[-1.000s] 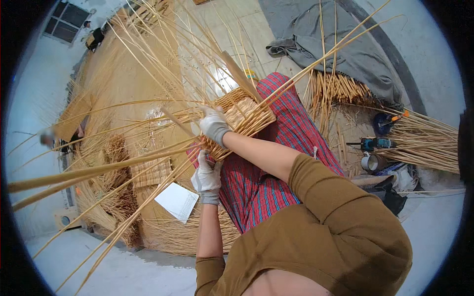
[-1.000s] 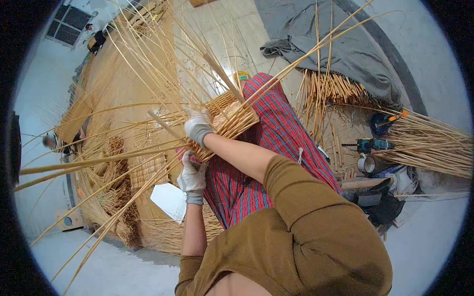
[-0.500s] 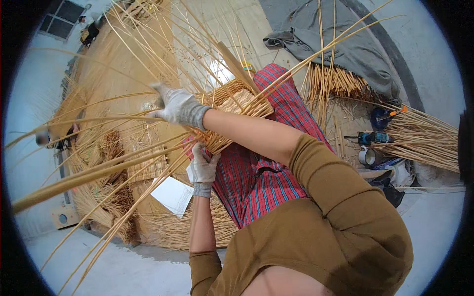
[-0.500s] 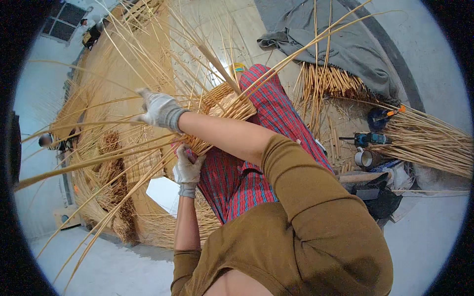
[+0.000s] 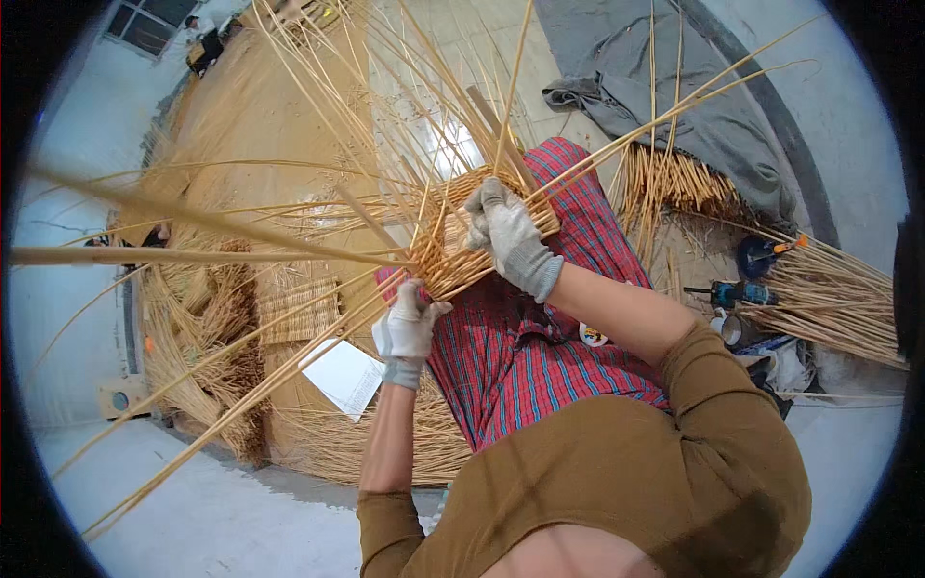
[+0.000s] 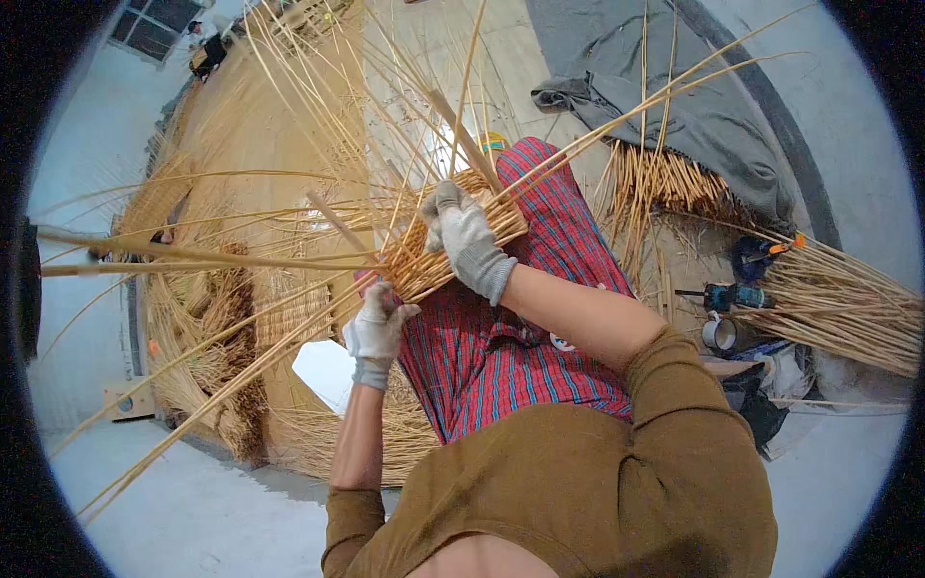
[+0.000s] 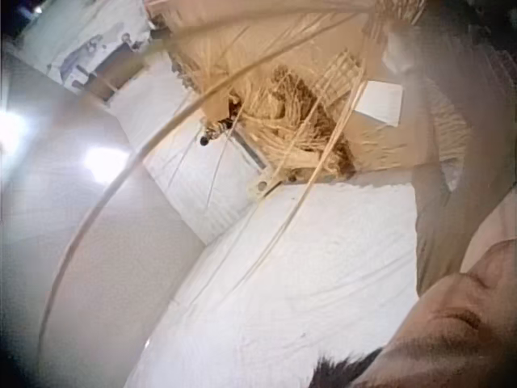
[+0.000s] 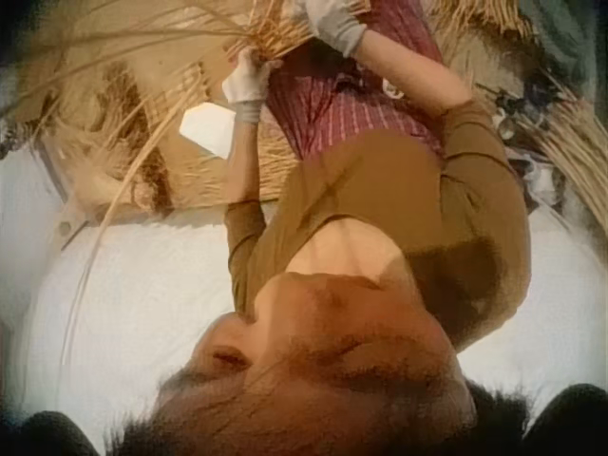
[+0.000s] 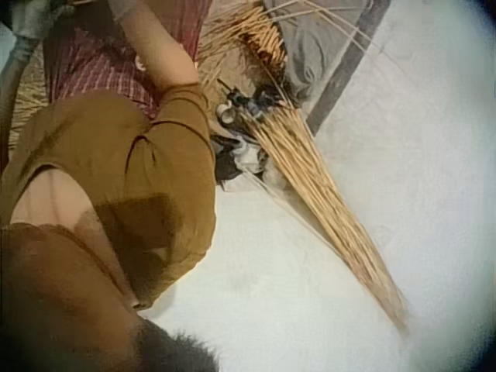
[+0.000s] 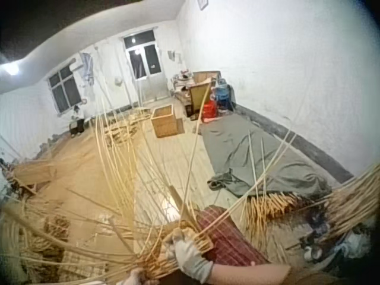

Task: The person is weaving a wicker basket using long wooden strands and measuring progress with a tape measure.

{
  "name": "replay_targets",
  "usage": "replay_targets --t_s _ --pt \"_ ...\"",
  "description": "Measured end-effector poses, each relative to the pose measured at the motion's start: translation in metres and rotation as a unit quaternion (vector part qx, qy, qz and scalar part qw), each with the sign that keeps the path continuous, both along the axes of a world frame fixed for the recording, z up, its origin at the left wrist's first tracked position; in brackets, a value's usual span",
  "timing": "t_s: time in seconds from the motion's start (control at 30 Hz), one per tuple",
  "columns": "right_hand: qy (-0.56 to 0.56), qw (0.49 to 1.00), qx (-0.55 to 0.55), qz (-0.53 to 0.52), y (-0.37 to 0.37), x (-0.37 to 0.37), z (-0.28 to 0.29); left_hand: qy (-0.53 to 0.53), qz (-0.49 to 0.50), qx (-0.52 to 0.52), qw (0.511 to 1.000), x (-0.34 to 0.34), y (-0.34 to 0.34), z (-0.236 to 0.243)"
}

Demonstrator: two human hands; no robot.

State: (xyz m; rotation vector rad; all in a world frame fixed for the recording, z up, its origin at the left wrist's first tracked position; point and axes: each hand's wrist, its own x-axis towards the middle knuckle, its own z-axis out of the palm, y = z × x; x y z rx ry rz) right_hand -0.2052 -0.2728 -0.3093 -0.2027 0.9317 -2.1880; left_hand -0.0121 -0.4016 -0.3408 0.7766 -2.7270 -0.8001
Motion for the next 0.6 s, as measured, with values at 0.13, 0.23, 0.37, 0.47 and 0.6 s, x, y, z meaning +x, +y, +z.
replay_targets --t_s 0.13,0.23,0.37,0.47,0.6 --pt "0.093 0.995 0.025 -0.014 0.005 0.013 0.001 0.019 0.017 -0.118 0.993 -0.034 0.041 0.052" --pt "0.109 0.987 0.116 -0.013 0.032 -0.029 -0.007 -0.053 -0.020 0.007 0.998 -0.045 0.009 0.028" --pt "0.136 0.977 0.164 -0.007 0.050 -0.061 -0.040 -0.092 0.002 0.079 0.993 -0.065 0.008 0.031" --pt "0.107 0.982 0.157 -0.022 0.037 -0.041 -0.032 -0.116 0.094 0.405 0.902 -0.070 0.004 0.044" --pt "0.274 0.941 0.195 0.042 0.007 -0.058 -0.021 -0.021 0.083 0.480 0.873 -0.066 -0.003 0.013"
